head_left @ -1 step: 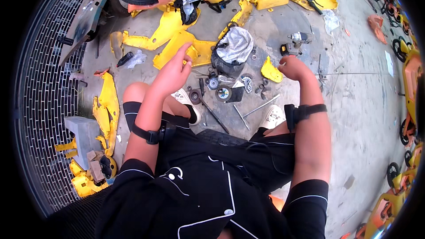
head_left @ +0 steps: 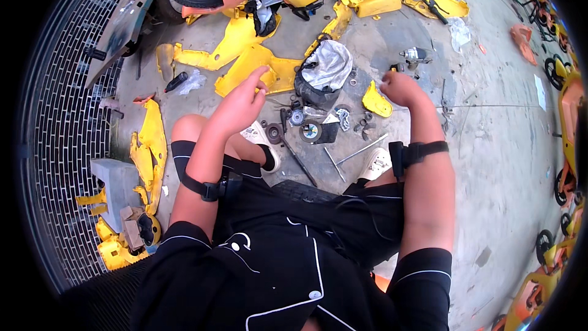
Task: The person uses a screwdriver to pry and remove a circular metal part from a motorcycle assembly while sitting on the floor of a repair bay surrounded by plastic body panels.
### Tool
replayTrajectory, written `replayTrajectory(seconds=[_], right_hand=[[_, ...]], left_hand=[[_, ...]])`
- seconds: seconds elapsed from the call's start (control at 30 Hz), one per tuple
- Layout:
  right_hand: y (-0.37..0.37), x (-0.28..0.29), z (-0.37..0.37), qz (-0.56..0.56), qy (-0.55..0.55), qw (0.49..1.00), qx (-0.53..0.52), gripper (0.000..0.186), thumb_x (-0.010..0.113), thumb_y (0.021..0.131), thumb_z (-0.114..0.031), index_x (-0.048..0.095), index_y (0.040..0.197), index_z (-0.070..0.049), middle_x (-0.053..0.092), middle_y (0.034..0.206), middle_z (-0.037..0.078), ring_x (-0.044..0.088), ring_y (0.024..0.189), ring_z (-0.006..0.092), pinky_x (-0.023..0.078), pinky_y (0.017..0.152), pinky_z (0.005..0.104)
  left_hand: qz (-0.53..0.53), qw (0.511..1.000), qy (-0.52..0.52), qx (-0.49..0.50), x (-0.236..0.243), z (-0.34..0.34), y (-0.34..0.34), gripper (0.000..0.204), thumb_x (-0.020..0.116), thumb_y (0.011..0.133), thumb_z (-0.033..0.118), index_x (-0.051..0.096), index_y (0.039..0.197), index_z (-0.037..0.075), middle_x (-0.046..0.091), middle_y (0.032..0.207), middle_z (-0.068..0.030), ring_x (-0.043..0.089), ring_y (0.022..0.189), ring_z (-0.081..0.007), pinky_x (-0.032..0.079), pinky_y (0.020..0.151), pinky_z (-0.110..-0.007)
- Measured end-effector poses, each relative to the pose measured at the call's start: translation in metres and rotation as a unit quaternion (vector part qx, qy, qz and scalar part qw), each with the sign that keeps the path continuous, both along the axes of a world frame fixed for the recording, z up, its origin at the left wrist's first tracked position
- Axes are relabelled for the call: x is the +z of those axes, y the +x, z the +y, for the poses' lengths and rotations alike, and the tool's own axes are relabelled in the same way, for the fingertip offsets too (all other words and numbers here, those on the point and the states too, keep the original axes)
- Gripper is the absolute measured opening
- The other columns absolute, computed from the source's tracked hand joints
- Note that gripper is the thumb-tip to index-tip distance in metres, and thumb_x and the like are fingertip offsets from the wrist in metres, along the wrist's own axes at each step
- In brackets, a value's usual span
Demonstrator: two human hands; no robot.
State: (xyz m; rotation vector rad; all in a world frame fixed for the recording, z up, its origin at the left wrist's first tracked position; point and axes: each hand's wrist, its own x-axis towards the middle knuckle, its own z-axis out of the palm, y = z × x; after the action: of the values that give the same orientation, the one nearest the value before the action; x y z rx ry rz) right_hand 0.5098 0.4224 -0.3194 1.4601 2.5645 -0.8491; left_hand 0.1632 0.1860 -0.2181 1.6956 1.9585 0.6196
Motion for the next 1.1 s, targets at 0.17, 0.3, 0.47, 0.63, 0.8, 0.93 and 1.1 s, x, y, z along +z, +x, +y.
replayTrajectory(seconds=[0.17, 0.3, 0.47, 0.63, 0.8, 0.93, 1.1], right_hand=[[-0.052, 0.038, -0.026, 0.121, -0.014, 0.992, 0.007, 0.042, 0.062, 0.089, -0.028, 0.068, 0.123, -0.004, 0.071, 0.118, 0.022, 0.066, 0.113, 0.0378, 0.051, 0.099, 0.0425], [-0.054, 0.025, -0.026, 0.087, -0.012, 0.996, 0.021, 0.042, 0.063, 0.089, -0.028, 0.068, 0.123, -0.004, 0.071, 0.116, 0.022, 0.066, 0.112, 0.0385, 0.051, 0.099, 0.0428], [-0.034, -0.009, -0.022, -0.006, -0.027, 1.0, -0.003, 0.043, 0.064, 0.087, -0.031, 0.07, 0.121, -0.005, 0.07, 0.117, 0.023, 0.065, 0.112, 0.0397, 0.052, 0.098, 0.0443], [-0.001, -0.05, -0.022, -0.06, -0.068, 0.995, -0.046, 0.044, 0.065, 0.087, -0.03, 0.07, 0.121, -0.003, 0.07, 0.117, 0.025, 0.066, 0.112, 0.0399, 0.051, 0.099, 0.0437], [0.001, -0.065, -0.016, 0.223, -0.282, 0.882, -0.304, 0.04, 0.062, 0.095, -0.032, 0.065, 0.125, -0.006, 0.072, 0.116, 0.013, 0.069, 0.104, 0.0281, 0.054, 0.088, 0.039], [-0.023, -0.095, 0.005, 0.513, -0.305, 0.615, -0.516, 0.032, 0.057, 0.101, -0.033, 0.061, 0.124, -0.011, 0.069, 0.109, 0.003, 0.065, 0.09, 0.0172, 0.051, 0.076, 0.0324], [-0.086, -0.191, -0.001, 0.5, -0.375, 0.59, -0.51, 0.022, 0.059, 0.099, -0.029, 0.064, 0.111, -0.011, 0.07, 0.094, 0.002, 0.062, 0.075, 0.0146, 0.048, 0.066, 0.0301]], left_hand=[[0.095, 0.99, -0.04, -0.093, 0.01, -0.014, 0.009, 0.037, 0.056, 0.1, 0.015, 0.058, 0.136, 0.007, 0.069, 0.106, -0.0143, 0.067, 0.097, -0.0298, 0.053, 0.086, -0.039], [0.065, 0.986, -0.098, -0.12, 0.03, 0.004, 0.014, 0.039, 0.058, 0.098, 0.018, 0.057, 0.136, 0.007, 0.069, 0.106, -0.0137, 0.066, 0.096, -0.0301, 0.053, 0.086, -0.04], [0.056, 0.984, -0.068, -0.153, 0.037, 0.039, 0.0, 0.041, 0.06, 0.097, 0.019, 0.057, 0.136, 0.006, 0.069, 0.104, -0.0119, 0.066, 0.093, -0.0298, 0.053, 0.084, -0.04], [-0.018, 0.98, -0.132, -0.148, 0.012, 0.084, -0.03, 0.044, 0.061, 0.097, 0.023, 0.056, 0.137, 0.005, 0.069, 0.109, -0.0161, 0.067, 0.099, -0.0316, 0.053, 0.086, -0.041], [0.121, 0.969, -0.167, -0.137, -0.027, 0.091, -0.08, 0.05, 0.064, 0.095, 0.03, 0.054, 0.139, 0.007, 0.066, 0.123, -0.0203, 0.064, 0.112, -0.0367, 0.051, 0.095, -0.046], [-0.08, 0.975, -0.122, -0.168, 0.009, 0.098, -0.071, 0.051, 0.063, 0.095, 0.029, 0.053, 0.141, 0.009, 0.065, 0.127, -0.0177, 0.064, 0.114, -0.0363, 0.052, 0.095, -0.044], [0.012, 0.991, -0.051, -0.123, 0.003, 0.105, -0.084, 0.052, 0.063, 0.096, 0.029, 0.051, 0.142, 0.01, 0.066, 0.123, -0.0159, 0.065, 0.107, -0.0354, 0.052, 0.091, -0.044]])
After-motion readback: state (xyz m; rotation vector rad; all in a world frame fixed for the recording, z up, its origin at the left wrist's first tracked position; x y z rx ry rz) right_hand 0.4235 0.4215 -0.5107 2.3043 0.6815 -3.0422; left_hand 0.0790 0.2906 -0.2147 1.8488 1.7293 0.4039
